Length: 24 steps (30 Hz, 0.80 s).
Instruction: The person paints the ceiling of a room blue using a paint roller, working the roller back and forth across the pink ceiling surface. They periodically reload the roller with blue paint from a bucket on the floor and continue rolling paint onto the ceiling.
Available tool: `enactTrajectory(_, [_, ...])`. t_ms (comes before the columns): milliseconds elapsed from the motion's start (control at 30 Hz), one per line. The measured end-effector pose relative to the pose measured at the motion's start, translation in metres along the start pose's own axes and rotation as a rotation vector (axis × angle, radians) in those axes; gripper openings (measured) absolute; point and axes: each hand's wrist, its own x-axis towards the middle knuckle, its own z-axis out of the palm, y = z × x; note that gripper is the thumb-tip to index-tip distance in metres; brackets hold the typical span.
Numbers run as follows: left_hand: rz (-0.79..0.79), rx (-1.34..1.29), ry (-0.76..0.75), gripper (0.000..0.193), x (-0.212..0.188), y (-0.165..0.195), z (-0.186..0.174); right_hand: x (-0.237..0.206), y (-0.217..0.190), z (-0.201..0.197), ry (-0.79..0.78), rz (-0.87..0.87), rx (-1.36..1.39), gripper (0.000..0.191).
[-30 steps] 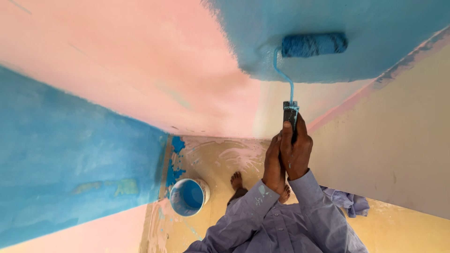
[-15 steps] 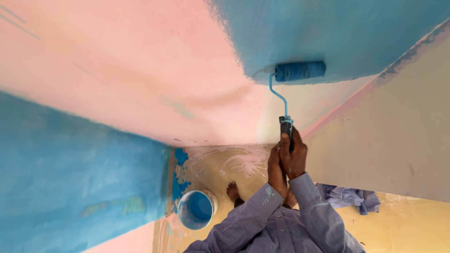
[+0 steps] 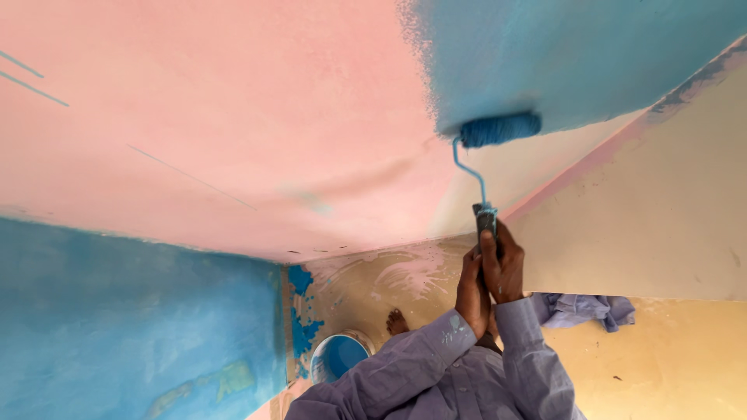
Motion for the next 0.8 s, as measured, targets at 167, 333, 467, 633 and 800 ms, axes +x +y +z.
enactTrajectory(167, [0.014, 0.077, 0.082, 0.049, -0.003, 0.005, 0.004, 0.003, -0.008, 0.005, -0.035, 0.041, 0.048, 0.050])
enactTrajectory(333, [0.129, 0.053, -0.004, 0.047, -0.009, 0.023, 0.037, 0.028, -0.046, -0.008, -0.005, -0.119, -0.011, 0.053])
enactTrajectory(467, [0.208, 0.022, -0.023, 0.041, -0.009, 0.029, 0.047, 0.036, -0.053, -0.011, 0.007, -0.160, -0.010, 0.055])
enactTrajectory(633, [0.158, 0.062, 0.058, 0.044, 0.000, 0.018, 0.014, 0.022, -0.019, 0.010, 0.006, -0.195, -0.051, 0.054])
enactTrajectory(800, [0.119, -0.037, 0.114, 0.046, 0.011, 0.001, -0.005, 0.009, 0.002, 0.016, -0.073, -0.114, -0.053, 0.056])
